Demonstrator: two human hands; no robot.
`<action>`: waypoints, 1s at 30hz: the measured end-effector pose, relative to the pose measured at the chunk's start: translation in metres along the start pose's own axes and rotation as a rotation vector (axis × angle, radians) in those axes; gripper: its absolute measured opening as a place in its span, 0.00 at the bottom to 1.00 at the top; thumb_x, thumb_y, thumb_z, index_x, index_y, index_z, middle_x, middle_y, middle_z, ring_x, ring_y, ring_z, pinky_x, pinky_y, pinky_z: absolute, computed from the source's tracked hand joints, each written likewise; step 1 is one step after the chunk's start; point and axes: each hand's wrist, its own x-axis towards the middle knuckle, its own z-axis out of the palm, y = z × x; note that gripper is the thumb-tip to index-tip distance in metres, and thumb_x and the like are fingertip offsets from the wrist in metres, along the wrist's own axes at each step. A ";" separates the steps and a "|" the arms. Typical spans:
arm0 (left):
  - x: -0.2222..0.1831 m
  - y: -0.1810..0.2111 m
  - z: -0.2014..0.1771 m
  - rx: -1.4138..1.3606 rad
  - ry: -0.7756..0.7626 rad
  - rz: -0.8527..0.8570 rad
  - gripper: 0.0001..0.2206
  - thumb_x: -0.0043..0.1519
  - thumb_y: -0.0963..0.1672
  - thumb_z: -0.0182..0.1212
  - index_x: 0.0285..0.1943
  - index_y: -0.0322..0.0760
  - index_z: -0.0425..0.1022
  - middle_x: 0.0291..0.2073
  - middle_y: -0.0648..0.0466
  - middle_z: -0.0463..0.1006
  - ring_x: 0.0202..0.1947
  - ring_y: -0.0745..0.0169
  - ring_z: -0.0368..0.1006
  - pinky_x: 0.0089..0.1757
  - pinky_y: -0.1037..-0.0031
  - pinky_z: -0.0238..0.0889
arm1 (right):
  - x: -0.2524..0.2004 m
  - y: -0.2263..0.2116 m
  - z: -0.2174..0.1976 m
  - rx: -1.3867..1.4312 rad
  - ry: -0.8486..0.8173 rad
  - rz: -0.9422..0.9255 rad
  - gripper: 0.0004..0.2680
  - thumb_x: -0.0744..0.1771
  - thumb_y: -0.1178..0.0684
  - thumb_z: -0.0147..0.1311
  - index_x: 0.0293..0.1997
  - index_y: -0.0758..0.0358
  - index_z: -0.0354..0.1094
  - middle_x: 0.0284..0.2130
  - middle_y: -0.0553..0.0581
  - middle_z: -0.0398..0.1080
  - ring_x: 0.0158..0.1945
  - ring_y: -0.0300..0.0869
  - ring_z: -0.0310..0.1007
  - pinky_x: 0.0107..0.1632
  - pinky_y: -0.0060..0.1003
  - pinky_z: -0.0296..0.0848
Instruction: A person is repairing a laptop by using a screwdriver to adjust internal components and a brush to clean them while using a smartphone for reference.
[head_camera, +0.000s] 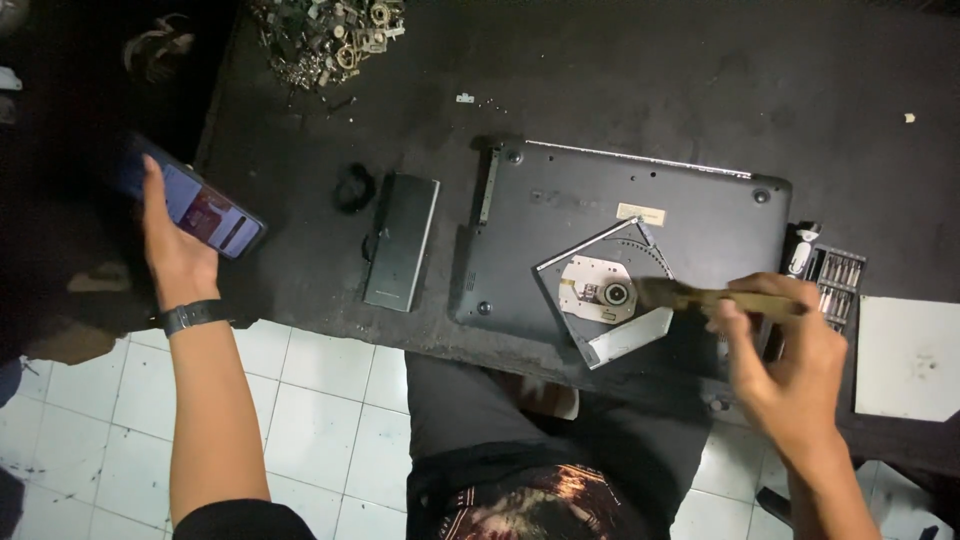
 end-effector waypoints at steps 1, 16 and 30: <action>0.004 -0.004 -0.006 0.002 0.002 -0.002 0.47 0.43 0.61 0.79 0.71 0.47 0.67 0.65 0.52 0.75 0.64 0.60 0.74 0.62 0.66 0.71 | 0.001 -0.006 -0.002 0.000 -0.003 0.001 0.08 0.72 0.61 0.55 0.53 0.77 0.63 0.37 0.64 0.75 0.38 0.47 0.76 0.43 0.38 0.70; -0.011 0.011 0.018 -0.170 -0.146 0.012 0.49 0.47 0.63 0.70 0.78 0.48 0.55 0.73 0.50 0.68 0.68 0.57 0.71 0.63 0.63 0.69 | 0.003 -0.003 -0.003 0.034 -0.267 0.128 0.08 0.69 0.51 0.54 0.49 0.64 0.69 0.34 0.53 0.79 0.33 0.38 0.81 0.40 0.32 0.77; 0.011 -0.005 -0.006 -0.024 -0.192 0.079 0.37 0.54 0.60 0.75 0.71 0.55 0.66 0.69 0.53 0.70 0.68 0.58 0.67 0.64 0.65 0.63 | -0.004 -0.006 -0.002 0.059 -0.076 0.071 0.08 0.71 0.58 0.54 0.53 0.72 0.61 0.32 0.59 0.77 0.38 0.45 0.79 0.43 0.35 0.71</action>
